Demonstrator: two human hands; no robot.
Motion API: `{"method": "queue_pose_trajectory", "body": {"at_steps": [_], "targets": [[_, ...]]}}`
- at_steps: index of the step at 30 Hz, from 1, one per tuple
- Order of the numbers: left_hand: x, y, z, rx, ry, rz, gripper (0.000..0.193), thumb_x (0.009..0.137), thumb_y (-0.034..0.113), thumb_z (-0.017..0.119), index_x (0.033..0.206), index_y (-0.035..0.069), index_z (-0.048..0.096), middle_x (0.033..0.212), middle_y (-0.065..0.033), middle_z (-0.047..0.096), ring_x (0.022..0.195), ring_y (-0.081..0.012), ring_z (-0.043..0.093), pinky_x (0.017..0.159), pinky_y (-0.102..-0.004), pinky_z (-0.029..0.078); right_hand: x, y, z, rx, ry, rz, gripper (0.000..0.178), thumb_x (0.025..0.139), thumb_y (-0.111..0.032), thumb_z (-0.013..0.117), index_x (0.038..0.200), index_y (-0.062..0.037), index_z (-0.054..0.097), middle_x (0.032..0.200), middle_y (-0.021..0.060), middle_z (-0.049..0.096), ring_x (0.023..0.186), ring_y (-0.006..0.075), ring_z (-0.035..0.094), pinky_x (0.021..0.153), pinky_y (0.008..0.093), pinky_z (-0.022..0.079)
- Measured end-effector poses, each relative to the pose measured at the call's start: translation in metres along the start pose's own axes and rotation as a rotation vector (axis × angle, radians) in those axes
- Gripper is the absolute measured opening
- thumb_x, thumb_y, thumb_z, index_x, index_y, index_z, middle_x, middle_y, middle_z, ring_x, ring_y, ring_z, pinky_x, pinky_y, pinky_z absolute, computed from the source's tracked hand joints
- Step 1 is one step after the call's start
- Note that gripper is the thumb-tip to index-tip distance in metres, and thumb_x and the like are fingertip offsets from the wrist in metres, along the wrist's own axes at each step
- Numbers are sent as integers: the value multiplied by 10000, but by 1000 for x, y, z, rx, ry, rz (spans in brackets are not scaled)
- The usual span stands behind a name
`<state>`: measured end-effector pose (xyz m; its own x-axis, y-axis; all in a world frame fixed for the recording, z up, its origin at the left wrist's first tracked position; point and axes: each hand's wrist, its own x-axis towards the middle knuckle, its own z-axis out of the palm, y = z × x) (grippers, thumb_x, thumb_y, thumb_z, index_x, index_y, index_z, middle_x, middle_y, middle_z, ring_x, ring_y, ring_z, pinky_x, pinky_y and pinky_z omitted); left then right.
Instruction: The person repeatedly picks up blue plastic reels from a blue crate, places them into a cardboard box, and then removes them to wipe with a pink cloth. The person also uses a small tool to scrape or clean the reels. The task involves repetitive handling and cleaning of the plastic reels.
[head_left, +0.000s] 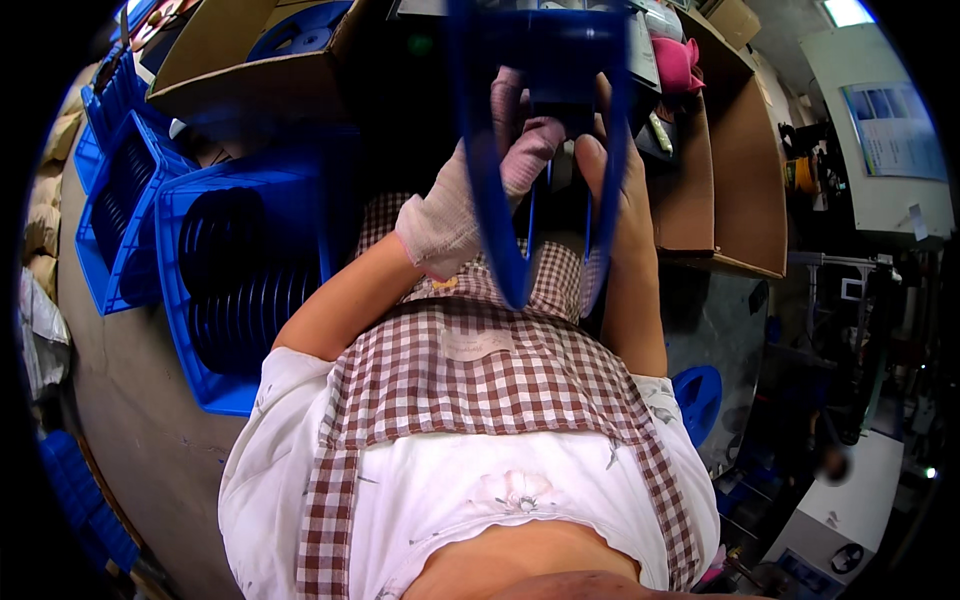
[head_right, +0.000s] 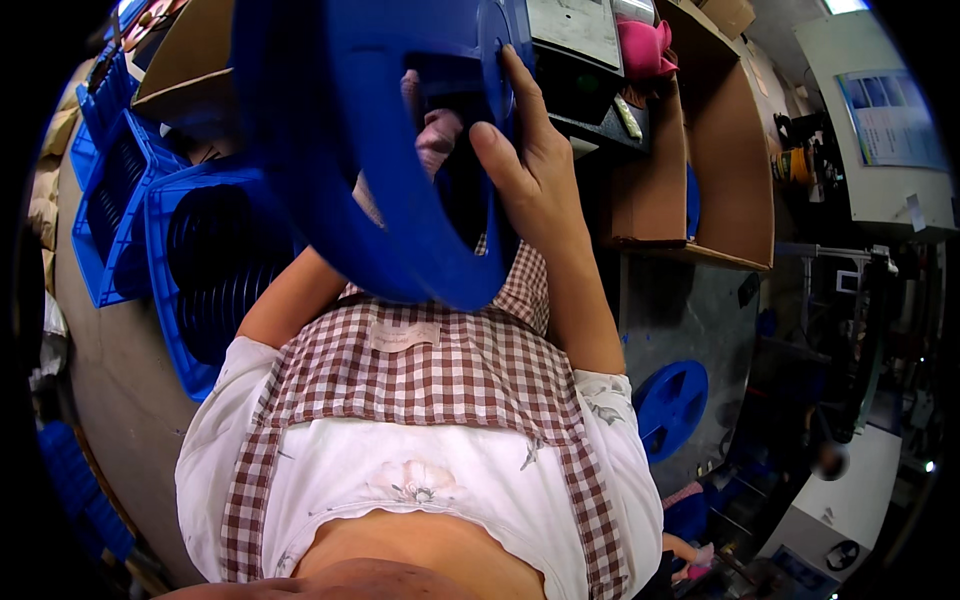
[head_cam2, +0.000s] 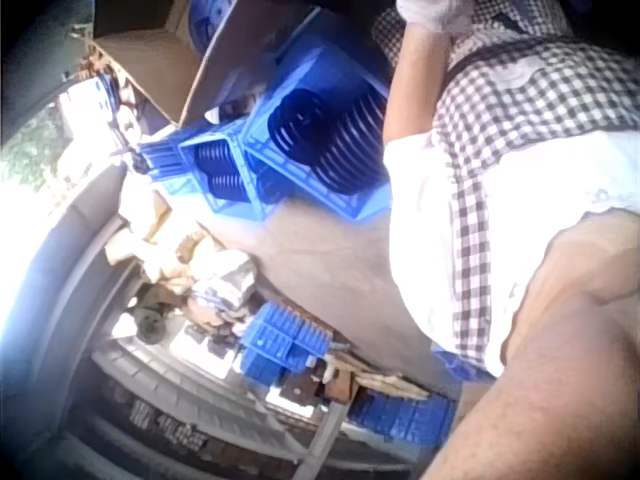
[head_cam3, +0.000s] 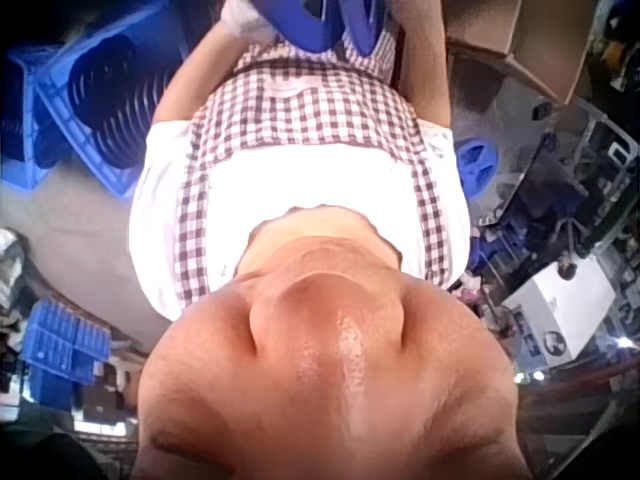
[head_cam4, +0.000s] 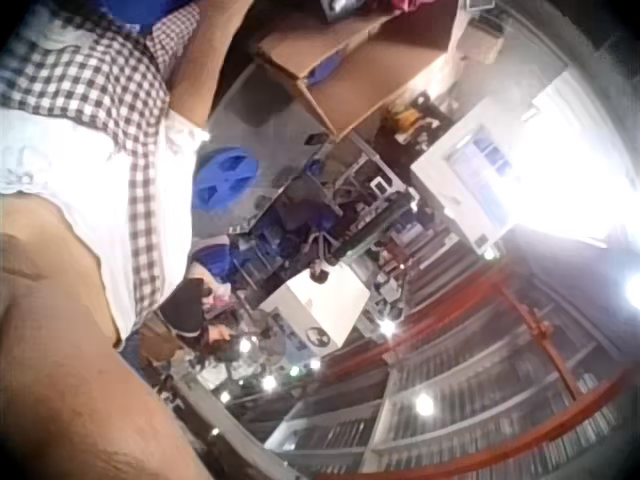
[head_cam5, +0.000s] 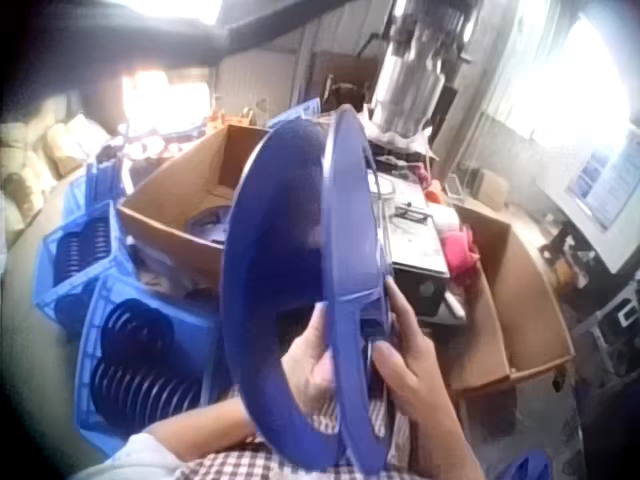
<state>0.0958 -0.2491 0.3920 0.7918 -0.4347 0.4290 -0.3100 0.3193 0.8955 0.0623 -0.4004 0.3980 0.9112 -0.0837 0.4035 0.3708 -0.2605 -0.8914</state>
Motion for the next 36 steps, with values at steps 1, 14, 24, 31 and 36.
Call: {"method": "queue_pose_trajectory", "body": {"at_steps": [1, 14, 24, 31, 36], "targets": [[-2, 0, -4, -23, -16, -54, 589, 923, 339, 572, 1388, 91, 309, 972, -20, 532, 884, -114, 523, 854, -268, 463, 1, -7, -4, -71, -27, -47, 729, 863, -450, 581, 1433, -75, 323, 1067, 154, 621, 953, 246, 616, 833, 330, 465], [152, -23, -115, -251, -79, -259, 421, 875, 298, 638, 1193, 45, 526, 881, -37, 645, 737, -103, 649, 592, -253, 570, 145, 18, -105, -933, -239, -59, 707, 802, -694, 428, 1400, -320, 378, 1144, 246, 592, 1002, 404, 607, 893, 457, 453], [252, -72, -163, -585, -83, -180, 471, 799, -65, 406, 1267, -88, 451, 1172, -186, 590, 1064, -261, 595, 952, -364, 477, 290, 55, -82, -1201, -301, 60, 717, 844, -618, 471, 1427, -218, 350, 1416, 183, 399, 1329, 339, 351, 1106, 405, 252], [228, -72, -172, -445, 19, -224, 401, 835, 28, 499, 1234, -13, 502, 1103, -132, 617, 1024, -251, 605, 905, -341, 494, 298, 71, -66, -1161, -364, 146, 755, 845, -657, 424, 1435, -196, 335, 1369, 209, 447, 1312, 354, 371, 1104, 407, 242], [168, -50, -169, 146, 183, -76, 476, 916, 123, 563, 1348, 14, 396, 1252, -161, 524, 1132, -213, 536, 971, -300, 446, 259, 72, -109, -1064, -35, -191, 597, 877, -541, 498, 1318, -138, 494, 1216, 187, 571, 1097, 321, 561, 946, 397, 420]]}}
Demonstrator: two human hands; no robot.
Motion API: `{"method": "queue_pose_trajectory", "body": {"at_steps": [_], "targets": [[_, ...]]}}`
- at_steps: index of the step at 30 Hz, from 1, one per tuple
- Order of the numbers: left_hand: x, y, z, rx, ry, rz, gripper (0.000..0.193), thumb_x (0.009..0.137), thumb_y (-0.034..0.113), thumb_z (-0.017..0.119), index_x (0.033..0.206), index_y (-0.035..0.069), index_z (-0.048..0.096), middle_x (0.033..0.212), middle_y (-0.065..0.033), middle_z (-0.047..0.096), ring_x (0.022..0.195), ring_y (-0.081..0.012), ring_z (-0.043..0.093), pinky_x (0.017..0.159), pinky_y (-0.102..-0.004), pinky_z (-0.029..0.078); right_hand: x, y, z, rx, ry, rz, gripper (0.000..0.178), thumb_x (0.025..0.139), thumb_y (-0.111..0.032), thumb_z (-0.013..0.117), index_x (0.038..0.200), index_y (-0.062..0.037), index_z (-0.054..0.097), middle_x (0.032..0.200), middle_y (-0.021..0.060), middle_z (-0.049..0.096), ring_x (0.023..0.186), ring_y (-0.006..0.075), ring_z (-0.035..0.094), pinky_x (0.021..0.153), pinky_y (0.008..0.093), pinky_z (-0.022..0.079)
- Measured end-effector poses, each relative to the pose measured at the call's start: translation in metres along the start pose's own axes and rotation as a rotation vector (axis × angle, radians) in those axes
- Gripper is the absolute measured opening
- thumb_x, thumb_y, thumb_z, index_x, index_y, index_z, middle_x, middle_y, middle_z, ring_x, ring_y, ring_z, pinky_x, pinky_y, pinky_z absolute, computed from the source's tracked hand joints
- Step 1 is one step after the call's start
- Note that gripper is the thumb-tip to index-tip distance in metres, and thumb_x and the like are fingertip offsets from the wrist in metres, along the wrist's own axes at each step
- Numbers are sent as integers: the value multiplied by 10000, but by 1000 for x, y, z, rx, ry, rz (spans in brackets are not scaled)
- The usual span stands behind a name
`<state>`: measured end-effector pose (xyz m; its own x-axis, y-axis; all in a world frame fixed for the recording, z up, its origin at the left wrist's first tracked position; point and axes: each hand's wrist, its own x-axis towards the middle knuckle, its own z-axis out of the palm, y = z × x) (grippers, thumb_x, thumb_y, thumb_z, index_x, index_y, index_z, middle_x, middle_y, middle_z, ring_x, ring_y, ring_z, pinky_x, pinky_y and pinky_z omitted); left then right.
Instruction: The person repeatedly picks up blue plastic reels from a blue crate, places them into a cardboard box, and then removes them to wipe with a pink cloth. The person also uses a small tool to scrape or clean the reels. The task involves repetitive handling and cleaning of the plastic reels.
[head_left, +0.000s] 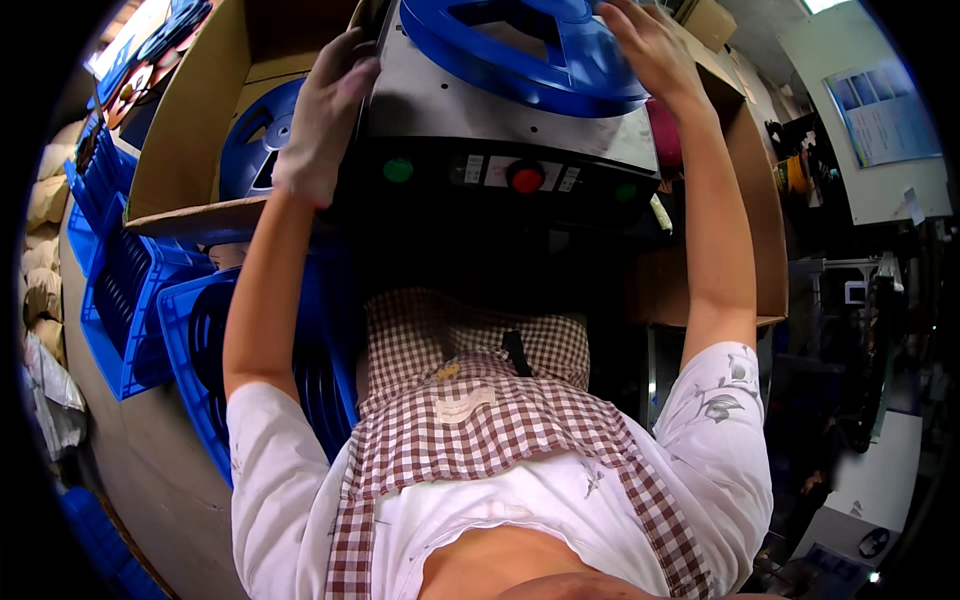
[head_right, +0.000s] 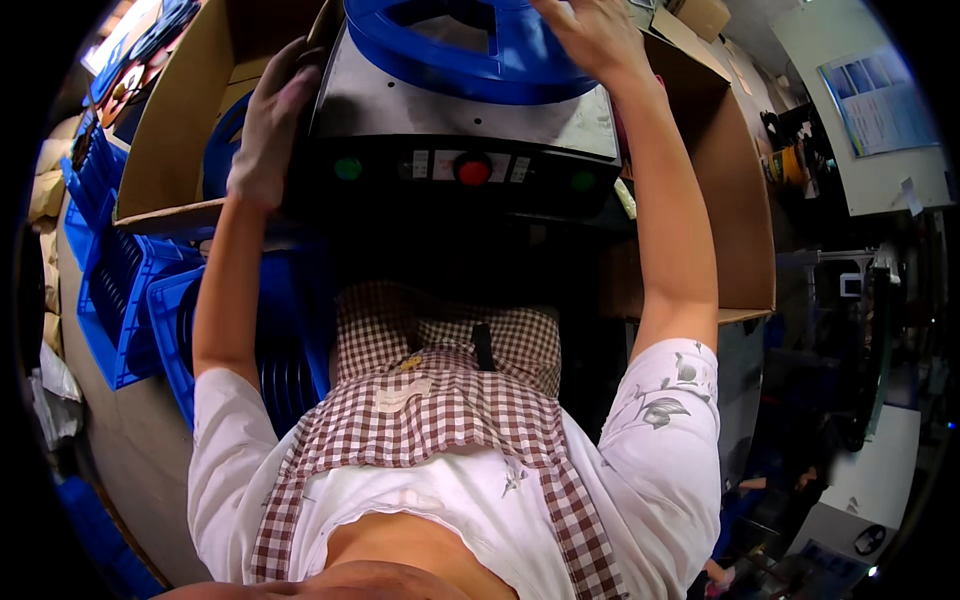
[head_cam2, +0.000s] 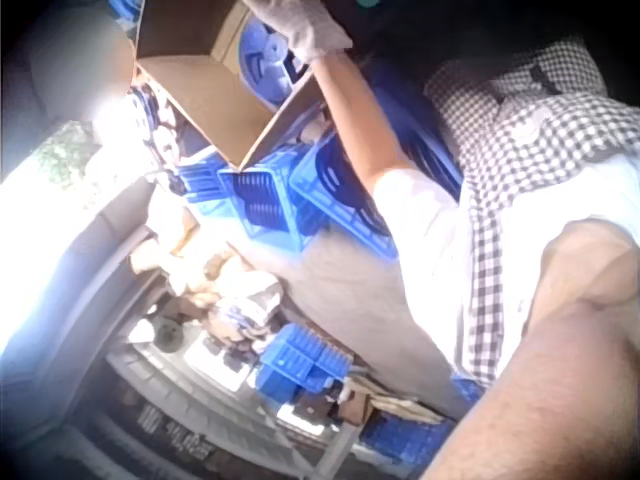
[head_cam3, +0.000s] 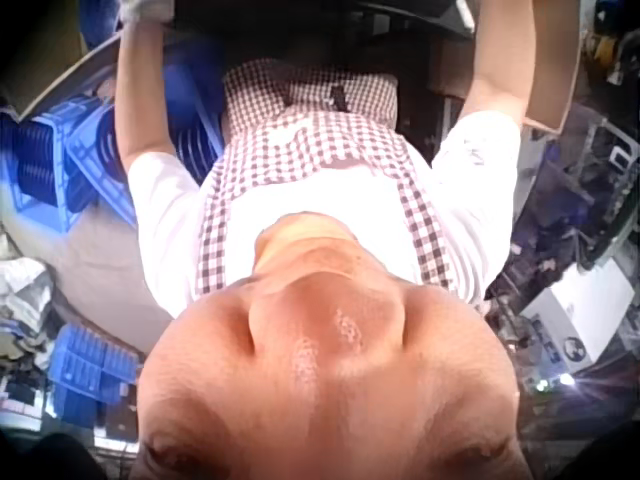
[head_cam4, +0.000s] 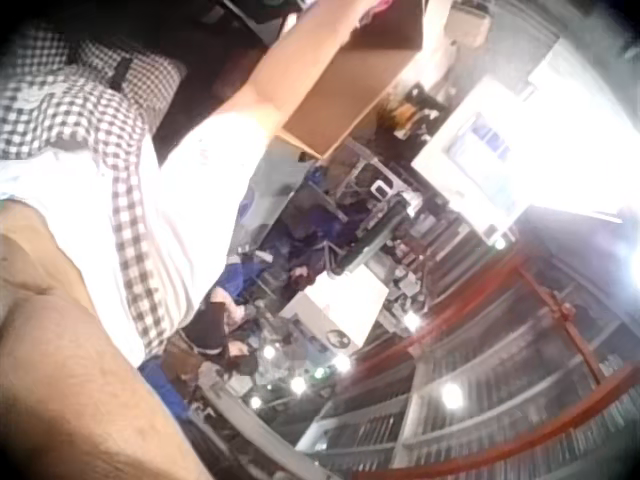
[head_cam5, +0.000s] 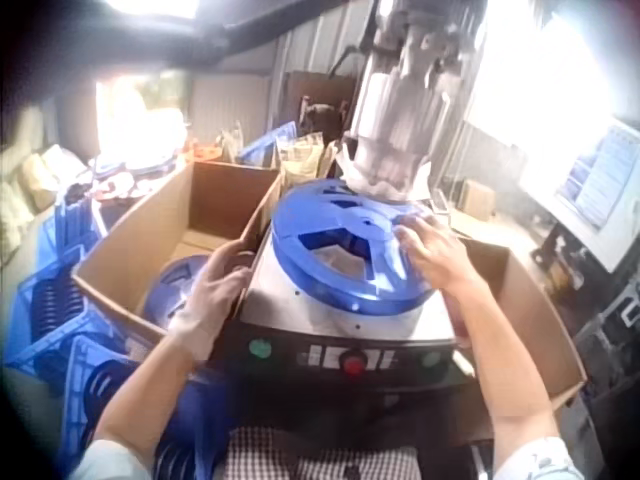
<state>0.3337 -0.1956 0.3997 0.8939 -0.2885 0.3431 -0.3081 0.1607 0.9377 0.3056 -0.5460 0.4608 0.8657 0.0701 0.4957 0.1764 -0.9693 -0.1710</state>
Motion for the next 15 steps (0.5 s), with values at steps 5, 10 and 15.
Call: {"method": "queue_pose_trajectory", "body": {"at_steps": [5, 10, 15], "targets": [[-80, -25, 6, 187, 117, 84, 711, 818, 80, 699, 1406, 54, 299, 1278, -169, 497, 1148, -250, 509, 1013, -325, 408, -155, 28, 4, 419, 309, 442, 565, 758, -221, 752, 1245, -34, 534, 1129, 147, 586, 1029, 255, 588, 888, 318, 449], [-88, -72, 4, 558, 170, 33, 750, 767, -68, 694, 1399, 118, 335, 1225, -78, 515, 1085, -167, 522, 964, -261, 460, -218, 36, 70, 511, 109, 539, 575, 690, -178, 779, 1193, -18, 549, 1107, 155, 586, 1042, 272, 563, 927, 352, 424], [-84, -107, -15, 598, 162, 161, 648, 830, -98, 597, 1388, 142, 370, 1279, -85, 466, 1052, -157, 530, 950, -265, 476, -221, 42, 86, 527, 177, 528, 587, 674, -163, 774, 1187, -10, 536, 1113, 177, 559, 1063, 305, 535, 932, 359, 417]]}}
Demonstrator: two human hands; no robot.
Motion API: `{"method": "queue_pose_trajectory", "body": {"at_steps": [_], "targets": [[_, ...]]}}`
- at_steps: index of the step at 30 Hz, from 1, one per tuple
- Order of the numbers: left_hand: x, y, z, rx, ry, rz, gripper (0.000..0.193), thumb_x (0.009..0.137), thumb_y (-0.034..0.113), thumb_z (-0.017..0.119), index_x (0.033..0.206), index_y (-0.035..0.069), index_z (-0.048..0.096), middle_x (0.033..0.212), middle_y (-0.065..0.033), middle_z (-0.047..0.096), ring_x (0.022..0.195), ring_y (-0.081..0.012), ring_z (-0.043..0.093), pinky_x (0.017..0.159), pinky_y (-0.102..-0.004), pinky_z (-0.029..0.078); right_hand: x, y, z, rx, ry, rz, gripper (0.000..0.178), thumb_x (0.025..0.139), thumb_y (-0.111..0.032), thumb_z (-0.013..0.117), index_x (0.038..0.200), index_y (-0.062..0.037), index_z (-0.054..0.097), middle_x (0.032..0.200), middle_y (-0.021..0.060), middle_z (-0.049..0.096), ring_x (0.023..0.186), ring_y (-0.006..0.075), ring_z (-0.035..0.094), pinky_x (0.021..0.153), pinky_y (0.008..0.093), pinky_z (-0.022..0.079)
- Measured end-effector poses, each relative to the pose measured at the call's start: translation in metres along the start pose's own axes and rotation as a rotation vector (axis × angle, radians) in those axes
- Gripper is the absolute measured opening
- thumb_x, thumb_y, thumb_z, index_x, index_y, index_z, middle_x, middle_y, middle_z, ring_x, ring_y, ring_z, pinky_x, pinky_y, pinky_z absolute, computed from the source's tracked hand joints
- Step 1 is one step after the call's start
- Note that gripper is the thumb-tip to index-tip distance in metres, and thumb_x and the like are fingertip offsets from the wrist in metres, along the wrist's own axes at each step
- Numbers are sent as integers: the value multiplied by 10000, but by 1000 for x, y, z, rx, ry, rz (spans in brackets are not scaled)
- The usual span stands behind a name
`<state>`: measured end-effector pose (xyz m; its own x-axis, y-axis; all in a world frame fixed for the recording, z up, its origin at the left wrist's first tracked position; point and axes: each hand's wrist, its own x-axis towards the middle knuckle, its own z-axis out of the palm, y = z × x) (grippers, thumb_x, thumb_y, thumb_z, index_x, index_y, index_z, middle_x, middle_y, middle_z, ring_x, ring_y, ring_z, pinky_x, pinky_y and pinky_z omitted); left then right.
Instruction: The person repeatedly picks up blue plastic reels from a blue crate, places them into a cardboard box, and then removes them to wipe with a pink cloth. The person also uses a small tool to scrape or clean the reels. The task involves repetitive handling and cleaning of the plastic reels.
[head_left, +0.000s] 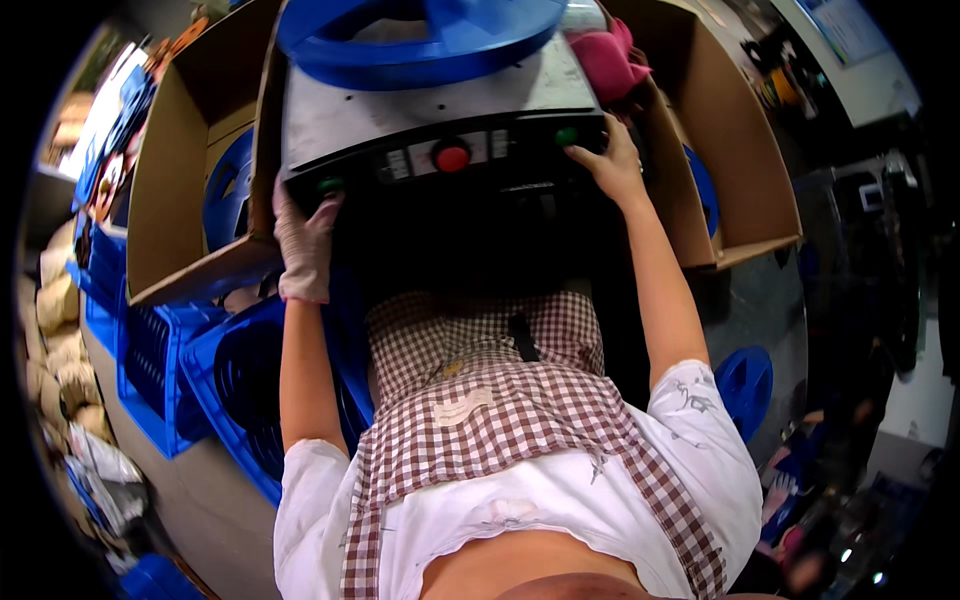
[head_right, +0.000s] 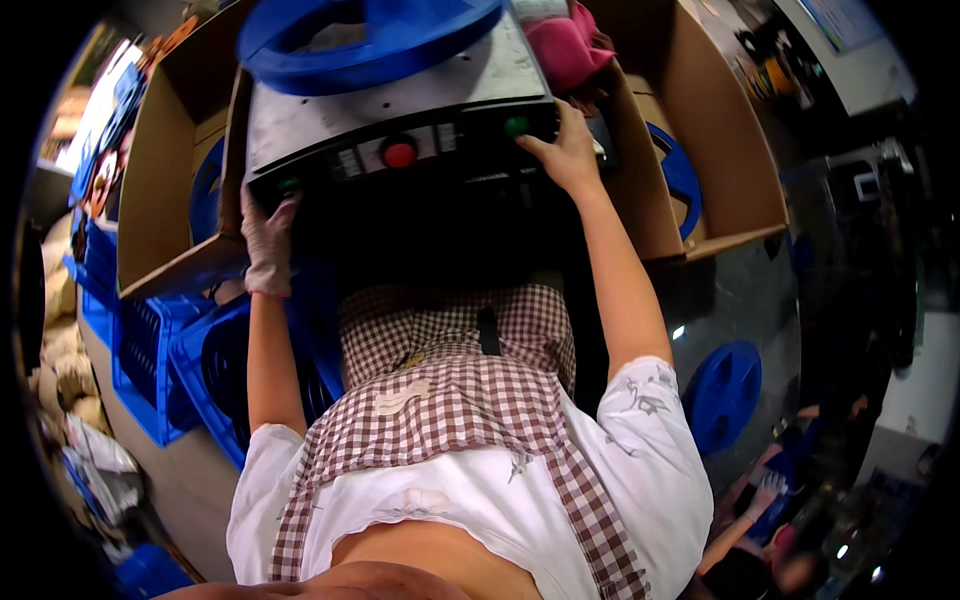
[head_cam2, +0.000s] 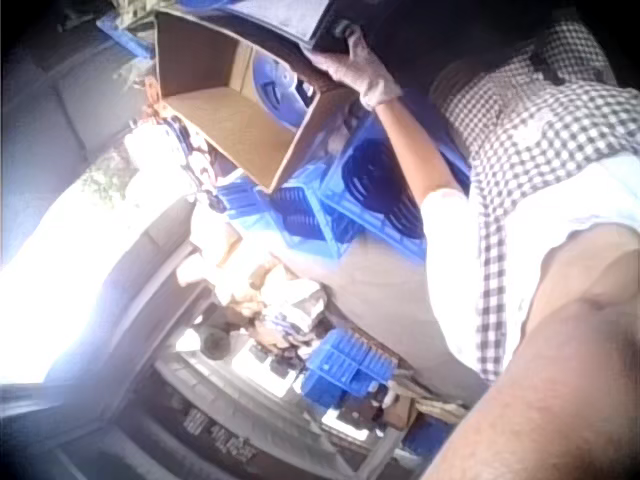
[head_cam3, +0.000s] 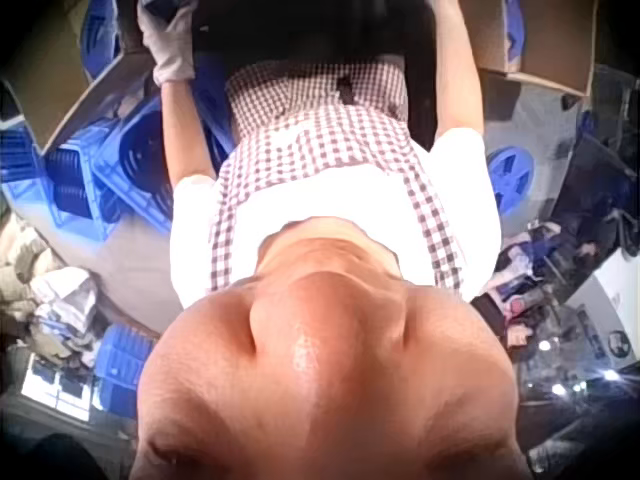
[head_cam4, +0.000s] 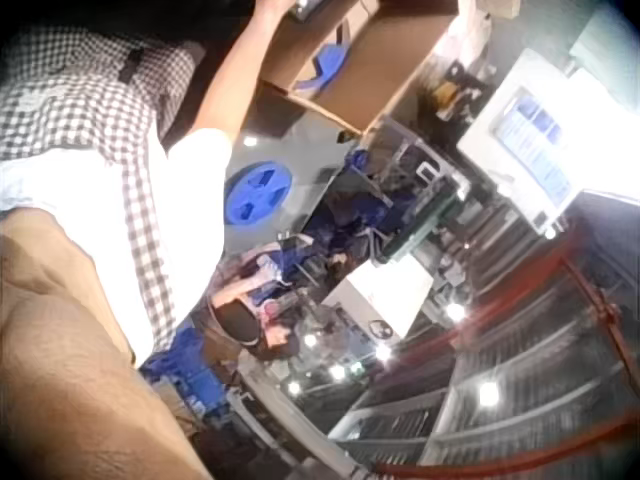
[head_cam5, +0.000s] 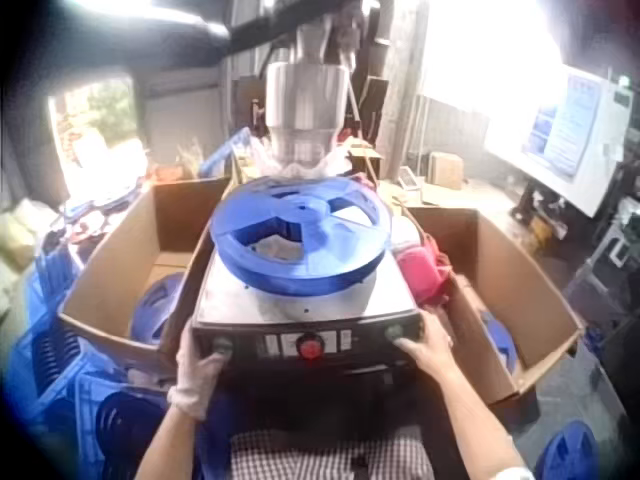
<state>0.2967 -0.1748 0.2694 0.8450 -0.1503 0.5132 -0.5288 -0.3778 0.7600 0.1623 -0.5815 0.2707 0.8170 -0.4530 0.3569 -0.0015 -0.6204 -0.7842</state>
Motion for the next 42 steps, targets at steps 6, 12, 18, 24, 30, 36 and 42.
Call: {"method": "queue_pose_trajectory", "body": {"at_steps": [6, 12, 18, 24, 30, 36, 42], "targets": [[0, 9, -19, 7, -182, -259, 690, 920, 331, 569, 1426, -10, 248, 1224, -140, 532, 1113, -180, 497, 1020, -279, 322, 9, -23, -53, -149, -243, 2, 575, 814, -343, 694, 1265, -35, 516, 1082, 128, 627, 1028, 226, 595, 901, 333, 459], [-7, -5, -30, -117, -17, -258, 669, 938, 217, 556, 1476, 79, 184, 1101, -62, 575, 1009, -143, 526, 956, -291, 380, 65, 63, -185, -332, 9, 57, 408, 809, -382, 668, 1074, -73, 661, 967, 158, 681, 819, 338, 670, 715, 368, 547], [-7, -10, -50, 42, -82, -70, 628, 965, 265, 489, 1486, 115, 172, 1192, -67, 493, 1042, -170, 495, 978, -311, 367, 69, 181, -198, -919, -632, 644, 600, 752, -502, 662, 1132, -38, 628, 982, 154, 672, 801, 300, 668, 710, 391, 542], [-13, -8, -53, -24, -58, -51, 617, 965, 183, 480, 1495, 190, 164, 1139, -19, 473, 1017, -147, 461, 1002, -337, 339, 33, 273, -167, -902, -1109, 873, 838, 770, -632, 588, 1354, -62, 399, 1358, 189, 463, 1240, 336, 462, 1018, 440, 376], [-33, 12, -55, -19, -4, -180, 639, 968, 282, 493, 1490, 120, 162, 1239, -43, 476, 1092, -171, 461, 1015, -329, 333, 25, 228, -171, -791, -636, 1031, 1121, 688, -526, 662, 1484, -55, 30, 1419, 234, 372, 1316, 326, 384, 1075, 428, 314], [-16, 21, -45, -41, -23, -183, 657, 921, 256, 557, 1473, 105, 234, 946, -4, 475, 782, -87, 442, 759, -208, 403, 76, 194, -252, -637, -54, 732, 920, 651, -530, 621, 1390, -46, 367, 1277, 251, 523, 1197, 359, 506, 1006, 385, 380], [22, 150, -35, -59, 71, 308, 583, 912, 209, 583, 1408, 37, 327, 1387, -129, 408, 1251, -248, 438, 999, -331, 368, 51, 65, -297, 66, 159, 409, 575, 860, -375, 599, 1330, -71, 470, 1155, 64, 593, 991, 134, 566, 819, 265, 448]]}}
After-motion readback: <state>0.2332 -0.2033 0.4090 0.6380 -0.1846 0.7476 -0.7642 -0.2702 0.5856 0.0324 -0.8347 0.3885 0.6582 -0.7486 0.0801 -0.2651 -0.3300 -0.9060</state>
